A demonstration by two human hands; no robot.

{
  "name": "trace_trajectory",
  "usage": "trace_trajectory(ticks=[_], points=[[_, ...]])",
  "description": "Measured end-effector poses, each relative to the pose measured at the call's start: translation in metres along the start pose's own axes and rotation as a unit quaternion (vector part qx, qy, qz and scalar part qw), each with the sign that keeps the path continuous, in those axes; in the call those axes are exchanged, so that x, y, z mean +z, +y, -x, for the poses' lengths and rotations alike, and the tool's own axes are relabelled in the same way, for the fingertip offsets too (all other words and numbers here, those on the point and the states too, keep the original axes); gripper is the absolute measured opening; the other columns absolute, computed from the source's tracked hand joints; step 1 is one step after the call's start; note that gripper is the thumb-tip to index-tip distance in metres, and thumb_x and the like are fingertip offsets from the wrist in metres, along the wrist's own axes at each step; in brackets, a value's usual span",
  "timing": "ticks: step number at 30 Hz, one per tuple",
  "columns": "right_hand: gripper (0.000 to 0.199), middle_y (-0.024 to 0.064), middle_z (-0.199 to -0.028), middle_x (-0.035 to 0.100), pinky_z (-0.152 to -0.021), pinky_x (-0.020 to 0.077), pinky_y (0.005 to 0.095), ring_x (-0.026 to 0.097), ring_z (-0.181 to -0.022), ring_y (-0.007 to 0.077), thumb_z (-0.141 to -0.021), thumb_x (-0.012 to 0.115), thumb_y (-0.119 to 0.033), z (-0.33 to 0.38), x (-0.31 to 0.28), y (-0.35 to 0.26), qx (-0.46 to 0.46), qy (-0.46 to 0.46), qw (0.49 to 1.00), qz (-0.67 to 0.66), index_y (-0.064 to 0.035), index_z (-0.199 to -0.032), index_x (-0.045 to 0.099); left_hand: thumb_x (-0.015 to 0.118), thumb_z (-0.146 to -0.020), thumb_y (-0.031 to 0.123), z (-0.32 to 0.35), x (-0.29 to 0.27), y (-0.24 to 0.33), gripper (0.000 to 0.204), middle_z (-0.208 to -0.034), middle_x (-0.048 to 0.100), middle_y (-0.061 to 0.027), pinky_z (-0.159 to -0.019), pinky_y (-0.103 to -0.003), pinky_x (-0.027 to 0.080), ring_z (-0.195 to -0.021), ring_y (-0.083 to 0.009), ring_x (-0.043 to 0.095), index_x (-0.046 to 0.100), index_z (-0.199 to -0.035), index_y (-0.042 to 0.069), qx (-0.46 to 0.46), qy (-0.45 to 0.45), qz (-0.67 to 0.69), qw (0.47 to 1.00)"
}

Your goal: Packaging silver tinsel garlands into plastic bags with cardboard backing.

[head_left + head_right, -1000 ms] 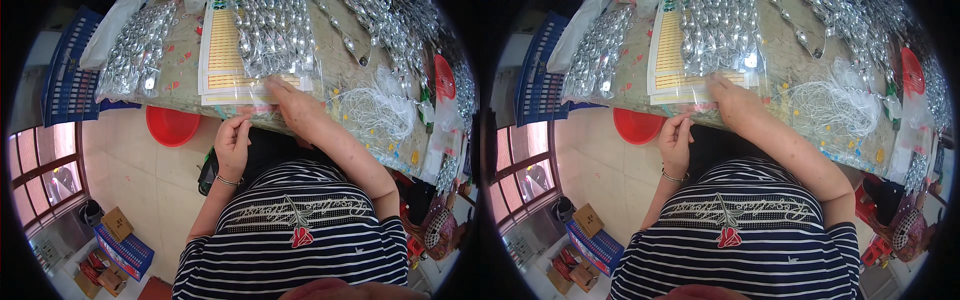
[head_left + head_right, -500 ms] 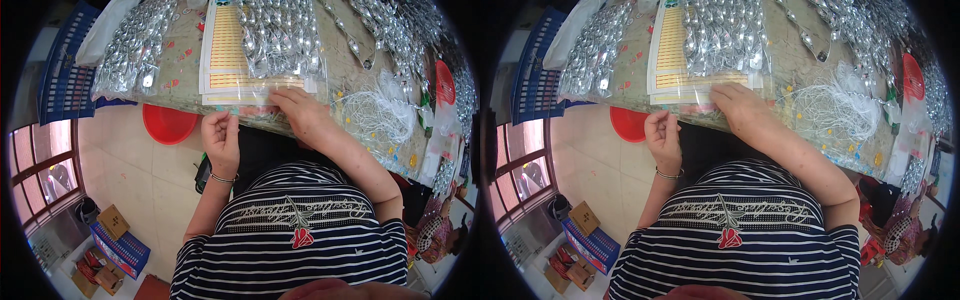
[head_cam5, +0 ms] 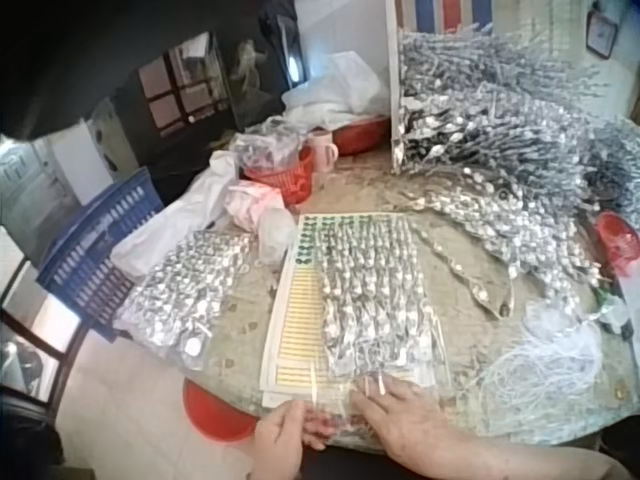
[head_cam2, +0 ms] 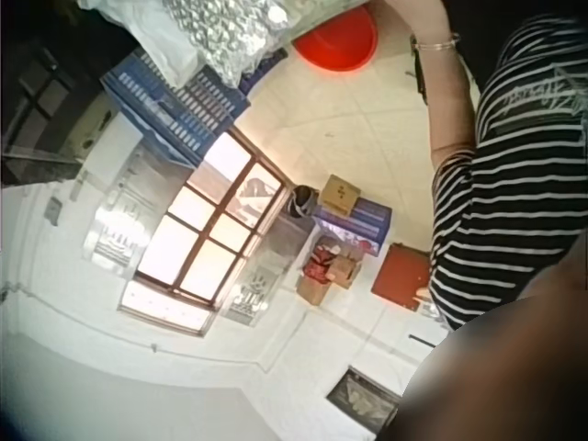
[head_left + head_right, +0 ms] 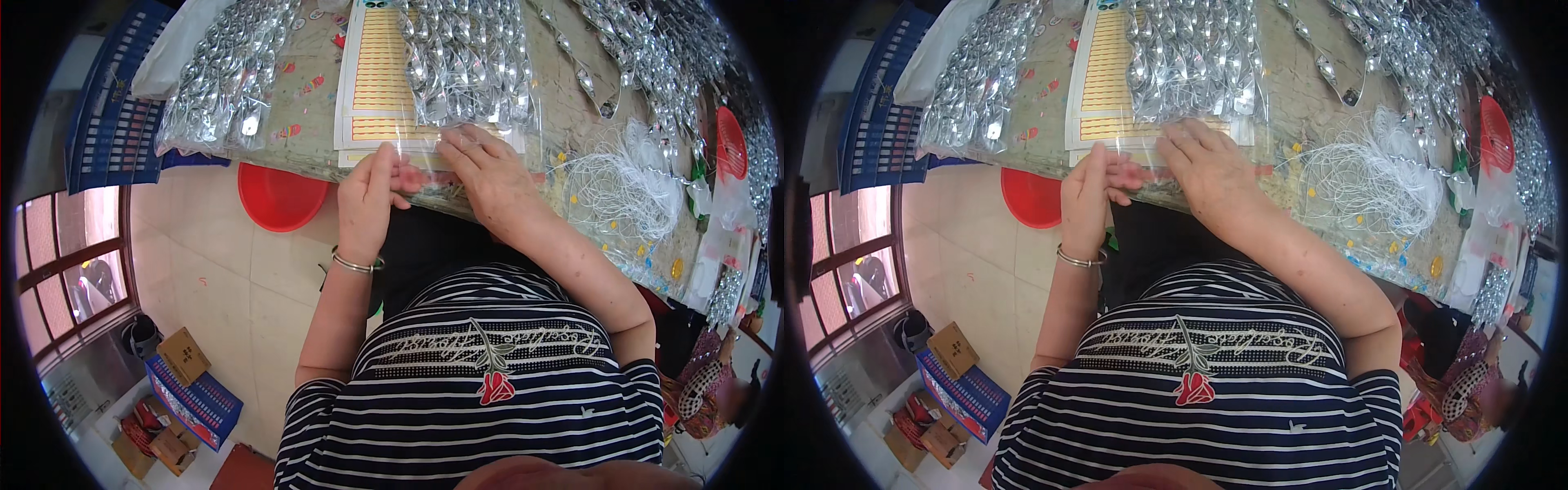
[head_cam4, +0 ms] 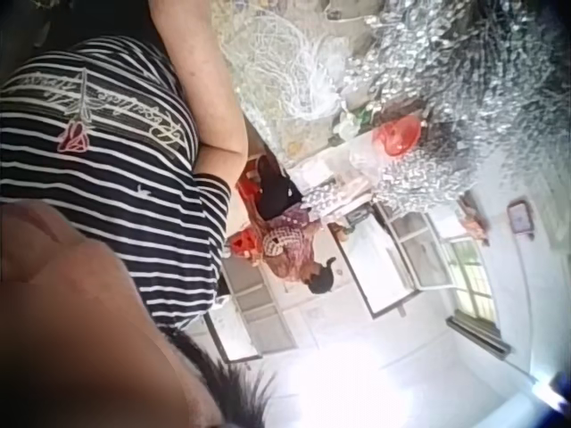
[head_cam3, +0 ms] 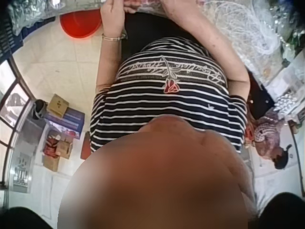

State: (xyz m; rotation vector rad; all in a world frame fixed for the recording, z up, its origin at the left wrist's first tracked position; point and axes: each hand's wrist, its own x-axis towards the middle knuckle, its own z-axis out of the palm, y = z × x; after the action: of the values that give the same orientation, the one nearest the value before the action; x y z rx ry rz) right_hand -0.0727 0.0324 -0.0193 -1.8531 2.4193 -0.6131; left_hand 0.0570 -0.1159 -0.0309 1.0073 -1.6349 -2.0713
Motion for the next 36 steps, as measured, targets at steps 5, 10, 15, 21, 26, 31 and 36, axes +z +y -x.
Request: trace_trajectory(ticks=[5,10,15,21,26,31,36], points=[[0.043,0.0152,-0.126,0.055,-0.099,0.042,0.0404,0.049,-0.121,0.0326,-0.072,0.058,-0.001,0.001,-0.005,-0.007,0.01,-0.003,1.0,-0.013,0.0005,-0.115,0.057,0.056,-0.097,0.024,-0.013,0.003,-0.002,0.026,-0.079,0.067,-0.0071,-0.054,-0.02,0.048,-0.068,-0.0101,0.065,0.064,-0.094,0.0,-0.031,-0.031,-0.037,0.998],[0.041,0.0185,-0.121,0.057,-0.098,0.0424,0.0406,0.05,-0.117,0.0351,-0.072,0.058,0.001,-0.004,0.008,-0.002,-0.017,0.043,0.999,-0.017,0.0029,-0.113,0.056,0.058,-0.095,0.023,-0.016,0.005,-0.001,0.023,-0.074,0.065,-0.0054,-0.052,-0.02,0.048,-0.062,-0.0102,0.063,0.059,-0.084,0.003,-0.049,-0.049,0.031,0.997],[0.042,0.0189,-0.122,0.057,-0.099,0.043,0.0412,0.052,-0.115,0.0364,-0.074,0.058,0.002,-0.002,0.007,0.003,-0.004,0.056,0.998,-0.035,0.0022,-0.116,0.055,0.057,-0.096,0.024,-0.018,-0.002,-0.002,0.023,-0.073,0.064,-0.0063,-0.052,-0.021,0.049,-0.061,-0.0126,0.064,0.059,-0.084,0.004,-0.058,-0.071,0.084,0.992],[0.029,0.0142,-0.109,0.061,-0.087,0.0473,0.0418,0.058,-0.103,0.0341,-0.078,0.06,0.001,0.004,-0.013,-0.011,0.011,0.044,0.992,-0.115,-0.0007,-0.107,0.06,0.056,-0.097,0.026,-0.018,-0.004,-0.004,0.026,-0.072,0.064,-0.0072,-0.05,-0.021,0.05,-0.059,-0.0134,0.064,0.059,-0.084,0.004,-0.039,-0.086,0.076,0.993],[0.021,0.0137,-0.1,0.063,-0.073,0.0522,0.037,0.064,-0.085,0.0305,-0.085,0.064,-0.004,-0.007,-0.014,-0.024,0.029,0.064,0.969,-0.237,-0.0022,-0.106,0.063,0.054,-0.097,0.028,-0.018,-0.004,-0.002,0.03,-0.071,0.063,-0.0077,-0.05,-0.022,0.05,-0.058,-0.0147,0.064,0.057,-0.08,0.003,-0.044,-0.106,0.043,0.992],[0.019,0.0112,-0.096,0.062,-0.066,0.0525,0.037,0.065,-0.079,0.0305,-0.084,0.064,-0.005,-0.021,-0.004,-0.025,0.021,0.047,0.972,-0.231,-0.0056,-0.103,0.062,0.054,-0.097,0.028,-0.017,-0.001,0.0,0.032,-0.07,0.062,-0.0074,-0.05,-0.023,0.051,-0.058,-0.015,0.064,0.059,-0.08,0.002,-0.049,-0.092,0.031,0.994],[0.018,0.0092,-0.091,0.061,-0.064,0.0517,0.0377,0.064,-0.076,0.0299,-0.081,0.066,-0.006,-0.027,0.002,-0.028,0.033,0.047,0.974,-0.217,-0.0079,-0.098,0.061,0.054,-0.097,0.027,-0.018,-0.004,-0.005,0.028,-0.075,0.066,-0.0049,-0.052,-0.022,0.051,-0.061,-0.0113,0.063,0.064,-0.087,0.002,-0.064,-0.087,0.048,0.993]])
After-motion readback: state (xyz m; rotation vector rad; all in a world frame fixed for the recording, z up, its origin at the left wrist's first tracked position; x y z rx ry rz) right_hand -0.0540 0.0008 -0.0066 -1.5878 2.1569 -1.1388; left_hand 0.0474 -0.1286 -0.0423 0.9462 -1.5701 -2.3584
